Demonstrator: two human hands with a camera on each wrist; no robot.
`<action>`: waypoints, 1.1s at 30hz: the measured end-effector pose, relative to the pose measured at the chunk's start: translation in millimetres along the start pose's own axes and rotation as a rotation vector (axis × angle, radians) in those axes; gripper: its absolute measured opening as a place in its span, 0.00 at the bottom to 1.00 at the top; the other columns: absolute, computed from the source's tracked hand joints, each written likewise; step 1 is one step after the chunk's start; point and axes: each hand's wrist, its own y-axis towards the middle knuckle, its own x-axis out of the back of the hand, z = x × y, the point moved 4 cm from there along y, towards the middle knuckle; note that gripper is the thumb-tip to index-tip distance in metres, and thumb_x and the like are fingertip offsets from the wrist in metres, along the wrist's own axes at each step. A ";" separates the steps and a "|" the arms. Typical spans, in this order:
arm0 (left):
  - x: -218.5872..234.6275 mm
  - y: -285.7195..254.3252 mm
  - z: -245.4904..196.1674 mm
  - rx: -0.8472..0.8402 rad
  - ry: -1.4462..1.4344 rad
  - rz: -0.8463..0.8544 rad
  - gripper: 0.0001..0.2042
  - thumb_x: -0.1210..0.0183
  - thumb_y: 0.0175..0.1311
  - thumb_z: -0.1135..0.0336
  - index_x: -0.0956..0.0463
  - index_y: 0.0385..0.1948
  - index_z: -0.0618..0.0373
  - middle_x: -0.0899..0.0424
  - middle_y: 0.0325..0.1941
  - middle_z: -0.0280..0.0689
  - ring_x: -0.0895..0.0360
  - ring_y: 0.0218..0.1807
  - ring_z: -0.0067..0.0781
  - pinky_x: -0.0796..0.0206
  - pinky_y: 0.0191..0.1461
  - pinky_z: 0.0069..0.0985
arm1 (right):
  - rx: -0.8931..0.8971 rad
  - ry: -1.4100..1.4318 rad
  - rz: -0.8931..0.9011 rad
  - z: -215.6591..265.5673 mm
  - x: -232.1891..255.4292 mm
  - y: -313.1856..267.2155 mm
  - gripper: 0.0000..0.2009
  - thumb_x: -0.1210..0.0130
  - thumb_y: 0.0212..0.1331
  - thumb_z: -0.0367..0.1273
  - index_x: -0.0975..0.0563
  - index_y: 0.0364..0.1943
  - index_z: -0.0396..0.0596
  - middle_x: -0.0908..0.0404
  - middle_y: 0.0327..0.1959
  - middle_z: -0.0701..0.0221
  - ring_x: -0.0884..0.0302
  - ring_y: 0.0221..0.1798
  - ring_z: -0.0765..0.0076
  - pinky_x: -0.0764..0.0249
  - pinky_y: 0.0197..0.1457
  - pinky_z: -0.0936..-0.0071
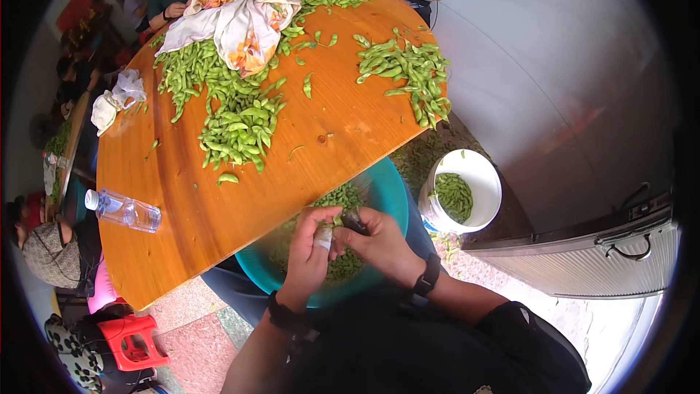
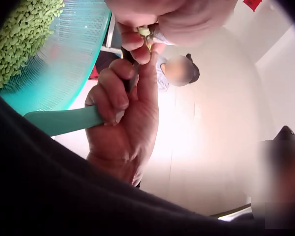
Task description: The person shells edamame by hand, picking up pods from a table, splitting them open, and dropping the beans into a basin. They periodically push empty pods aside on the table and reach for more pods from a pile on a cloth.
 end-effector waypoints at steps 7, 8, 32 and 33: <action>6.4 -2.4 2.3 0.021 0.236 -0.155 0.14 0.52 0.65 0.79 0.27 0.51 0.62 0.26 0.37 0.33 0.29 0.30 0.19 0.34 0.34 0.18 | 0.412 -0.553 -0.267 8.4 11.1 -3.7 0.11 0.38 0.53 0.27 0.30 0.23 0.39 0.28 0.17 0.62 0.26 0.22 0.73 0.32 0.25 0.69; 7.1 -0.9 -4.9 -0.042 0.431 -0.095 0.14 0.52 0.64 0.79 0.27 0.50 0.62 0.26 0.33 0.32 0.29 0.29 0.19 0.34 0.34 0.19 | 0.453 -0.619 -0.262 13.5 9.0 -6.2 0.12 0.37 0.52 0.27 0.30 0.22 0.39 0.31 0.16 0.59 0.29 0.20 0.72 0.34 0.24 0.68; 35.7 -6.2 155.7 0.238 1.133 0.428 0.07 0.39 0.51 0.66 0.21 0.27 0.60 0.22 0.28 0.46 0.23 0.32 0.51 0.31 0.37 0.41 | 0.076 -0.964 -0.738 -44.3 210.4 -85.6 0.06 0.42 0.52 0.25 0.26 0.31 0.36 0.26 0.20 0.56 0.27 0.22 0.59 0.31 0.29 0.67; 39.0 -5.3 159.4 0.227 1.204 0.445 0.07 0.37 0.49 0.66 0.20 0.28 0.58 0.21 0.27 0.43 0.22 0.31 0.50 0.30 0.36 0.40 | 0.167 -0.936 -0.722 -49.9 203.9 -84.4 0.06 0.42 0.52 0.24 0.25 0.31 0.35 0.26 0.20 0.57 0.28 0.22 0.58 0.32 0.28 0.67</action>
